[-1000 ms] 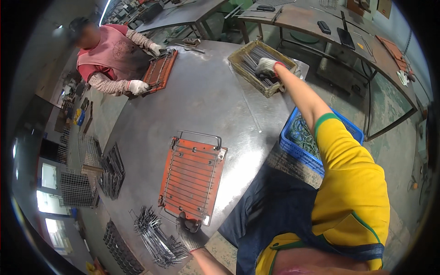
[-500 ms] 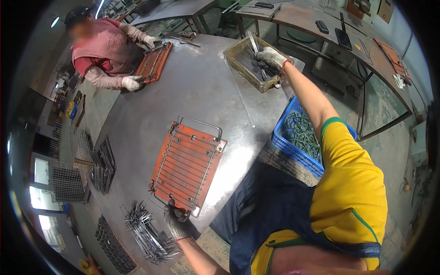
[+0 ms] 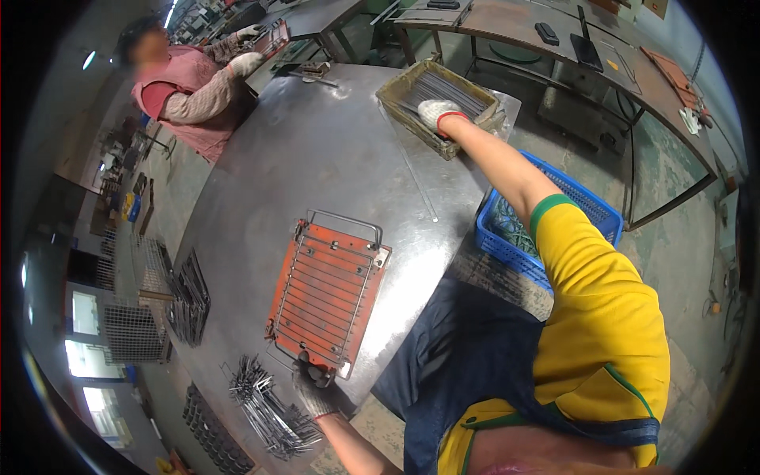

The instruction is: The person assembles metal frames by inserting thin metal rods into slots on a red jig. They pick up rods from a pile, place them into the jig, and then remove the completed frame to place it on a stack. The process is repeated continuously throughout the video.

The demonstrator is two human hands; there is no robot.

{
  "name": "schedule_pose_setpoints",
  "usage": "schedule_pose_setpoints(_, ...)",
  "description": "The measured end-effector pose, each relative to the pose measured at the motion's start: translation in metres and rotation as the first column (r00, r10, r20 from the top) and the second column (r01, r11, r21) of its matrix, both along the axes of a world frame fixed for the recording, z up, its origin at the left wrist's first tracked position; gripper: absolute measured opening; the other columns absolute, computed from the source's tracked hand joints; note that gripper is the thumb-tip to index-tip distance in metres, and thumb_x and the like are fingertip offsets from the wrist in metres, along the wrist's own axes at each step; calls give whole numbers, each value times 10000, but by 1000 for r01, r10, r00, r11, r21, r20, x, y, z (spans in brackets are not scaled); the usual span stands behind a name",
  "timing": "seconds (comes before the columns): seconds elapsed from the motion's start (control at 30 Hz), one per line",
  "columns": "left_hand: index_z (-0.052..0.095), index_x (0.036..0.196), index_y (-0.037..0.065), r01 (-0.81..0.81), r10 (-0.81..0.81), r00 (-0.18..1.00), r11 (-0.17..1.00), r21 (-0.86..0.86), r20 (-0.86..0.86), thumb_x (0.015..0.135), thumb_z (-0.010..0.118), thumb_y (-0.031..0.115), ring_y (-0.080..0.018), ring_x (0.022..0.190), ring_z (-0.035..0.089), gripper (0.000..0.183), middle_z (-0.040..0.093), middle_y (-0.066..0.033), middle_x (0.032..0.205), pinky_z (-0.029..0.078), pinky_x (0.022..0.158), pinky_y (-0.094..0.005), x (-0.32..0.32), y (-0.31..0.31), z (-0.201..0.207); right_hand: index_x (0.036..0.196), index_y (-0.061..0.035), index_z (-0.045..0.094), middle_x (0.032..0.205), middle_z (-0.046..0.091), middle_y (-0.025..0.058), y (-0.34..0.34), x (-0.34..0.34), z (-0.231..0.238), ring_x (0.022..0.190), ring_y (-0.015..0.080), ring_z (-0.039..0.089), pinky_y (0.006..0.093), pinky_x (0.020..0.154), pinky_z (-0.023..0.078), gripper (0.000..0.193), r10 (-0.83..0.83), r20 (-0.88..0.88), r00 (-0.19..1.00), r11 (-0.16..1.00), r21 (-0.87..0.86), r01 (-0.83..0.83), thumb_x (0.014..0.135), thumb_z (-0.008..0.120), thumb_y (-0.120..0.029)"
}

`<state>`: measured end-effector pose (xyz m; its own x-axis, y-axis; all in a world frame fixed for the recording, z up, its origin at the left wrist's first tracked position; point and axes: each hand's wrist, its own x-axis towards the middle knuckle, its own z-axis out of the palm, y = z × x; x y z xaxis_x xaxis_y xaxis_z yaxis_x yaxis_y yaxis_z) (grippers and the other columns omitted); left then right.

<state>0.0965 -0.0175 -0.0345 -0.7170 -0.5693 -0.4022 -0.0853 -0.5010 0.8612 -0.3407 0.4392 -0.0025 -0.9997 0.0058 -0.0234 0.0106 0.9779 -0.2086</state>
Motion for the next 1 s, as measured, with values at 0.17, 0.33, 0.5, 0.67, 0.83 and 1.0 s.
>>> schedule_pose_setpoints(0.17, 605, 1078, 41, -2, 6, 996, 999, -45, 84, 1000, 479, 351, -167, 386, 438, 343, 518, -71, 545, 457, 438, -342, 2, -2, 6, 931, -48, 739, 948, 717, 168, -2, -19, 6, 833, 324, 698, 445, 742, 538, 263, 74, 219, 973, 995, -76, -58, 777, 538, -116)
schedule_pose_setpoints(0.33, 605, 1057, 46, 79, -74, 993, 996, -52, 87, 994, 483, 347, -162, 381, 424, 331, 514, -70, 545, 463, 434, -356, -10, -10, 1, 816, -39, 733, 748, 690, 164, 56, -45, -26, 684, 273, 690, 362, 618, 538, 203, 500, 81, 862, 827, 249, -503, 666, 620, -115)
schedule_pose_setpoints(0.5, 608, 1037, 69, 50, -50, 996, 999, 2, 70, 998, 470, 376, -163, 360, 393, 338, 499, -64, 533, 439, 419, -348, 2, -33, -5, 977, -1, 717, 997, 686, 235, 7, 7, 9, 929, 319, 697, 420, 813, 544, 282, 99, 13, 995, 983, -158, -96, 778, 616, -172)
schedule_pose_setpoints(0.67, 614, 1049, 66, 148, -147, 989, 988, -31, 19, 988, 486, 401, -162, 360, 388, 364, 498, -57, 539, 456, 430, -353, 0, -26, -5, 1038, 1, 691, 1098, 665, 220, 2, 2, -4, 1012, 349, 664, 444, 853, 519, 312, 112, -26, 993, 989, -93, -114, 820, 533, -157)
schedule_pose_setpoints(0.83, 612, 1064, 34, 88, -74, 993, 985, -149, 97, 982, 509, 357, -176, 401, 458, 349, 522, -65, 561, 488, 429, -360, -4, -20, 1, 962, 20, 708, 1001, 674, 244, 13, -3, 15, 967, 337, 683, 422, 777, 538, 307, 11, 100, 995, 979, -206, 10, 741, 610, -169)
schedule_pose_setpoints(1.0, 608, 1053, 22, 45, -19, 992, 979, -201, 128, 984, 506, 332, -178, 436, 488, 334, 509, -55, 564, 469, 407, -341, -1, -25, -3, 981, 7, 708, 1034, 674, 232, 7, 14, 12, 972, 349, 679, 428, 783, 543, 286, 147, 2, 989, 986, -82, -146, 784, 601, -170)
